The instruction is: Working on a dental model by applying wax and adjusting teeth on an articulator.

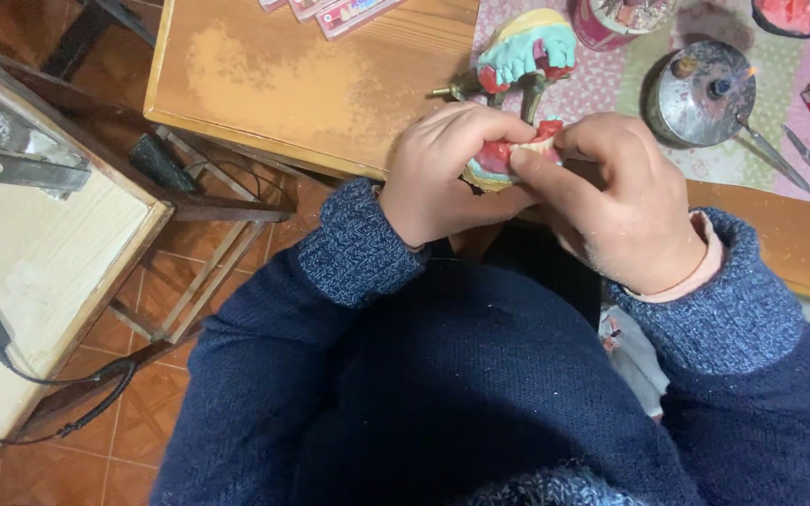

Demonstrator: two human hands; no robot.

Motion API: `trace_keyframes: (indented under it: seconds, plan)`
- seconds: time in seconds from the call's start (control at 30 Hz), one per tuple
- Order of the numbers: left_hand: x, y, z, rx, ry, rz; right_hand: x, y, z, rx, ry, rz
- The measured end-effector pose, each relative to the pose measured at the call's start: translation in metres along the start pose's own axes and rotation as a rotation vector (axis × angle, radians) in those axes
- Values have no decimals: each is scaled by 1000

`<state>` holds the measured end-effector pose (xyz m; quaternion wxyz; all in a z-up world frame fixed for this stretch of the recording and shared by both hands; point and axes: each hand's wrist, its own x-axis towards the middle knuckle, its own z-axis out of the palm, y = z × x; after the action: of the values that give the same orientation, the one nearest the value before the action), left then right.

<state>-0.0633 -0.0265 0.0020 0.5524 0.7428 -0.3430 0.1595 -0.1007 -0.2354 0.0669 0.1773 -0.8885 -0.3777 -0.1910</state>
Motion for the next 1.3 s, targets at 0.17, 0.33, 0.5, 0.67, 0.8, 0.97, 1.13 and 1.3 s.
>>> trace_keyframes:
  seconds: [0.17,0.33,0.5,0.67,0.8,0.97,1.13,1.3]
  plan:
    - [0,-3,0,-6,-1,21,10,-6,-3,2,3,16]
    - [0,-5,1,-22,-5,35,13,-6,-4,28,-7,27]
    - [1,-5,1,-21,-17,49,11,-7,-3,51,-10,42]
    - [2,-4,1,-16,-22,59,12,-7,-6,79,-28,69]
    - [3,-4,1,-11,-16,70,14,-8,-9,91,-52,89]
    - [3,-4,1,6,-14,65,12,-8,-8,77,-46,86]
    - [1,-4,0,13,-27,51,-5,1,0,79,-31,89]
    - [10,7,-16,-35,-51,58,-24,20,13,207,61,42]
